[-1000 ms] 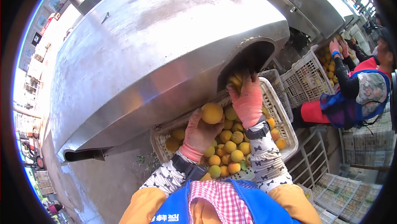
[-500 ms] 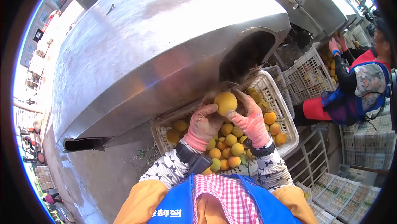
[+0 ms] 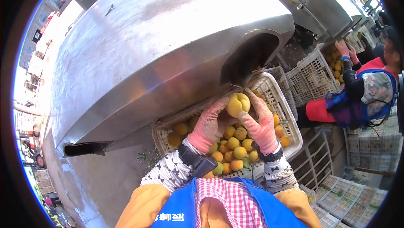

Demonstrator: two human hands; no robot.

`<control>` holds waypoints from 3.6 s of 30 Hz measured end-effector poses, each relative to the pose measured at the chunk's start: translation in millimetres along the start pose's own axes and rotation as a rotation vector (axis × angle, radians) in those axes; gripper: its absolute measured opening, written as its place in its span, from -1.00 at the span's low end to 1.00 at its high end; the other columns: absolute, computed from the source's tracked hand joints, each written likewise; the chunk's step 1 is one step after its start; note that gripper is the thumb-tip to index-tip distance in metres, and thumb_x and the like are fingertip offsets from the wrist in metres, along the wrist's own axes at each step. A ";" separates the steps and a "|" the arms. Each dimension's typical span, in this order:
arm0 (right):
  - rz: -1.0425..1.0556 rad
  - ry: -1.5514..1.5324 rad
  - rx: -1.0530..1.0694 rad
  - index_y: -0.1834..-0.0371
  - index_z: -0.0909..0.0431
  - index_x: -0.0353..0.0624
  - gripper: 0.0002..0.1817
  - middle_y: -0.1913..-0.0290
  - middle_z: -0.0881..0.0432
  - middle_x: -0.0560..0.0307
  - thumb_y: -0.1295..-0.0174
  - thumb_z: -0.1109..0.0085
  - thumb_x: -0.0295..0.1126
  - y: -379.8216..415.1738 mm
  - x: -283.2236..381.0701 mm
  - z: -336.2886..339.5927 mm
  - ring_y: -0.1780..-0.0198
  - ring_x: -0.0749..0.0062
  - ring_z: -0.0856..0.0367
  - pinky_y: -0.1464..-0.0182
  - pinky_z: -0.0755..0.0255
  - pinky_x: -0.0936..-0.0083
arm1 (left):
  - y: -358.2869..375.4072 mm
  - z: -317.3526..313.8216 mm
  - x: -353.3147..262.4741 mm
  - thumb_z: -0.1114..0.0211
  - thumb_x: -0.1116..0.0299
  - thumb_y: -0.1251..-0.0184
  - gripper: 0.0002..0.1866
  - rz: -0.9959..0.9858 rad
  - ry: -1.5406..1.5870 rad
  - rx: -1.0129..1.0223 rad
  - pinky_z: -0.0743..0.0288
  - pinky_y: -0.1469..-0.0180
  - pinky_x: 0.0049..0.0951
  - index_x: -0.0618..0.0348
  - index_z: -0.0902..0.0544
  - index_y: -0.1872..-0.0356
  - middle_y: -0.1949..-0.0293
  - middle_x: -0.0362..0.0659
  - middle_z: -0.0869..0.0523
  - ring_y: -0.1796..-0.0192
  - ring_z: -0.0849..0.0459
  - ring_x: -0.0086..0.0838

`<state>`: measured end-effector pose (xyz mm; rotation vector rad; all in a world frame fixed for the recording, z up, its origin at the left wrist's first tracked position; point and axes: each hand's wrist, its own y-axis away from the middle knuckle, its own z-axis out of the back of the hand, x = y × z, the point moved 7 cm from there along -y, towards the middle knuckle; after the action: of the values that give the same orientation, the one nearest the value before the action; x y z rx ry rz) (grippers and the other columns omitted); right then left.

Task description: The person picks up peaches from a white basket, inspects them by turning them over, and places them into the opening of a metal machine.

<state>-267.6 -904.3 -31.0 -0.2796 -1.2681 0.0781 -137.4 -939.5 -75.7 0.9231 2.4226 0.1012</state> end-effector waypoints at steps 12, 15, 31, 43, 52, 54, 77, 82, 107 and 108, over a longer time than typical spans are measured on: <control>0.053 0.608 -0.245 -0.36 -0.42 -0.27 -0.19 -0.04 -0.58 -0.22 0.04 -0.51 -0.37 -87.2 -37.8 -15.3 -0.06 -0.13 -0.57 -0.11 -0.52 0.18 | -8.9 107.1 43.4 -0.21 0.19 -0.53 -0.63 0.061 -0.075 -0.280 -0.53 -0.14 -0.33 0.18 -0.59 -0.19 -0.09 -0.08 -0.68 -0.14 -0.63 -0.34; 0.162 0.803 -0.268 -0.33 -0.45 -0.28 -0.24 -0.06 -0.58 -0.22 -0.01 -0.51 -0.33 -119.9 -51.8 -34.3 0.04 -0.11 -0.63 -0.04 -0.56 0.17 | -11.2 148.3 60.1 -0.35 0.04 -0.35 -0.54 -0.114 -0.636 -0.374 -0.55 -0.06 -0.21 0.08 -0.59 -0.14 0.03 -0.13 -0.68 0.06 -0.68 -0.25; -0.515 1.153 0.676 -0.17 -0.53 -0.22 -0.47 -0.08 -0.64 -0.13 -0.09 -0.35 -0.34 -0.4 -242.1 -75.0 -0.13 -0.05 -0.65 -0.11 -0.59 0.15 | -86.4 156.3 82.7 -0.05 0.48 -0.30 -0.72 -0.127 -1.729 -0.095 -0.57 -0.07 -0.13 0.08 -0.59 0.01 0.04 0.00 -0.66 -0.02 -0.66 -0.12; -0.221 0.862 0.364 -0.15 -0.53 -0.15 -0.47 -0.10 -0.60 -0.05 -0.05 -0.33 -0.34 24.4 -158.4 -20.1 -0.20 -0.02 -0.54 -0.16 -0.50 0.18 | -94.9 172.0 110.4 -0.20 0.47 -0.17 -0.70 -0.062 -2.583 0.254 -0.58 -0.01 -0.14 0.10 -0.59 0.04 0.06 -0.05 -0.63 0.03 -0.66 -0.16; -0.385 1.093 0.804 -0.16 -0.57 -0.12 -0.36 -0.03 -0.62 -0.06 0.09 -0.44 -0.25 10.7 -202.6 -56.6 -0.08 -0.03 -0.60 -0.14 -0.52 0.21 | -87.8 155.8 101.5 -0.28 0.41 -0.20 -0.70 0.106 -2.673 0.314 -0.55 -0.15 -0.27 0.14 -0.67 0.01 -0.06 -0.07 -0.65 -0.14 -0.63 -0.24; -0.253 0.574 0.292 -0.21 -0.55 -0.12 -0.31 0.01 -0.62 -0.09 0.10 -0.44 -0.23 9.8 -142.6 -6.3 -0.07 -0.04 -0.60 -0.13 -0.52 0.21 | -75.4 147.8 78.3 -0.28 0.37 -0.29 -0.63 0.316 -2.028 0.119 -0.54 -0.18 -0.32 0.17 -0.61 -0.12 -0.06 -0.07 -0.67 -0.12 -0.65 -0.30; 0.104 0.533 -0.367 -0.24 -0.43 -0.19 -0.24 -0.05 -0.51 -0.23 0.07 -0.55 -0.28 -82.6 -34.7 -22.0 0.04 -0.22 -0.60 0.05 -0.57 0.11 | 8.1 70.2 15.3 -0.19 0.55 -0.45 -0.60 -0.082 -0.586 0.104 -0.53 -0.23 -0.39 0.19 -0.49 -0.27 -0.15 -0.08 -0.66 -0.14 -0.65 -0.43; 0.037 0.547 -0.412 -0.25 -0.41 -0.20 -0.25 -0.06 -0.49 -0.27 0.04 -0.53 -0.28 -99.9 -40.9 -34.9 0.09 -0.25 -0.61 0.11 -0.58 0.07 | 39.4 79.4 4.7 -0.31 0.58 -0.26 -0.49 -0.115 -1.193 -0.072 -0.52 -0.24 -0.36 0.22 -0.50 -0.27 -0.14 -0.04 -0.68 -0.15 -0.66 -0.38; -0.080 0.278 -0.081 -0.41 -0.38 -0.21 -0.09 -0.19 -0.50 -0.23 0.10 -0.53 -0.23 -0.1 -5.9 -11.0 -0.17 -0.12 -0.55 -0.23 -0.48 0.23 | -5.1 24.3 12.7 -0.25 0.33 -0.46 -0.54 0.068 0.117 -0.062 -0.35 -0.45 -0.24 0.22 -0.45 -0.31 -0.27 -0.03 -0.54 -0.35 -0.49 -0.27; -0.048 0.347 -0.063 -0.41 -0.38 -0.22 -0.08 -0.20 -0.50 -0.24 0.11 -0.54 -0.23 -5.0 -1.7 -10.0 -0.17 -0.13 -0.54 -0.23 -0.48 0.20 | -6.0 16.5 11.8 -0.25 0.33 -0.46 -0.54 0.069 0.115 -0.055 -0.35 -0.45 -0.24 0.22 -0.45 -0.31 -0.27 -0.03 -0.54 -0.35 -0.49 -0.27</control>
<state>-259.1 -911.1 -34.0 -0.3028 -0.9327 -0.0505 -139.9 -938.5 -96.7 1.0011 2.4792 0.2511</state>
